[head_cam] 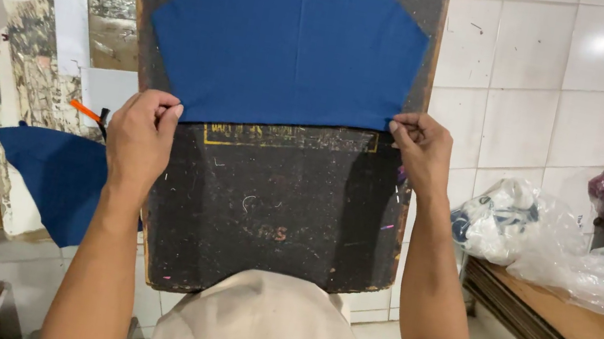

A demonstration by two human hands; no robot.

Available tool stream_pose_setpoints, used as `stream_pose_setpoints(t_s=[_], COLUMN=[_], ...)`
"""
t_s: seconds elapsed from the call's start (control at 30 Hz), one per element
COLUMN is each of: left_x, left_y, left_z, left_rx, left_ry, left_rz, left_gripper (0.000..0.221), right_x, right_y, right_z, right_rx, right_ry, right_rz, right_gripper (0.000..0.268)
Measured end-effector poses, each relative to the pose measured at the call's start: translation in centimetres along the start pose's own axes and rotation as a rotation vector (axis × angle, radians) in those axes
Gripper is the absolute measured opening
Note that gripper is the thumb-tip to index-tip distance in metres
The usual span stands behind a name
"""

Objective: Positioning and smoothing blue fabric pieces on a printing board before covering them with a heavy plate.

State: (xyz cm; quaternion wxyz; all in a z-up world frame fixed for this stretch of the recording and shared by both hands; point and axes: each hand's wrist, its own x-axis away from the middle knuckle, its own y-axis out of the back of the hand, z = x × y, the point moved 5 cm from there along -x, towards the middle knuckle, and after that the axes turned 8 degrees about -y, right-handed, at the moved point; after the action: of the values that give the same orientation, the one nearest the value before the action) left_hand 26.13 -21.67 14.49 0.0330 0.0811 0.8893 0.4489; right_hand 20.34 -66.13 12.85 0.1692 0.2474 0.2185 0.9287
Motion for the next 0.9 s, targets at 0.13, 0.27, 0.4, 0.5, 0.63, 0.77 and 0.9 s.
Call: stream_pose_setpoints(t_s=[0.13, 0.27, 0.4, 0.5, 0.63, 0.77, 0.9], left_x=[0.0, 0.2, 0.3, 0.4, 0.6, 0.6, 0.5], left_y=[0.2, 0.3, 0.7, 0.8, 0.7, 0.7, 0.5], left_z=[-0.1, -0.2, -0.3, -0.6, -0.6, -0.5, -0.2], left_rx=[0.04, 0.061, 0.069, 0.084, 0.087, 0.079, 0.068], left_ry=[-0.019, -0.018, 0.009, 0.012, 0.015, 0.034, 0.032], left_rz=[-0.011, -0.001, 0.015, 0.032, 0.044, 0.066, 0.046], left_gripper=[0.006, 0.006, 0.006, 0.007, 0.007, 0.008, 0.007], right_x=[-0.1, -0.6, 0.1, 0.2, 0.5, 0.4, 0.0], right_y=[0.1, 0.5, 0.3, 0.6, 0.7, 0.6, 0.5], right_z=[-0.4, -2.1, -1.8, -2.1, -1.9, -1.8, -2.4], right_rx=[0.05, 0.062, 0.058, 0.072, 0.091, 0.129, 0.125], right_ry=[-0.016, -0.01, -0.017, -0.034, -0.047, -0.035, -0.037], right_rz=[0.004, 0.018, 0.039, 0.046, 0.053, 0.065, 0.089], right_gripper=[0.011, 0.011, 0.01, 0.012, 0.012, 0.014, 0.014])
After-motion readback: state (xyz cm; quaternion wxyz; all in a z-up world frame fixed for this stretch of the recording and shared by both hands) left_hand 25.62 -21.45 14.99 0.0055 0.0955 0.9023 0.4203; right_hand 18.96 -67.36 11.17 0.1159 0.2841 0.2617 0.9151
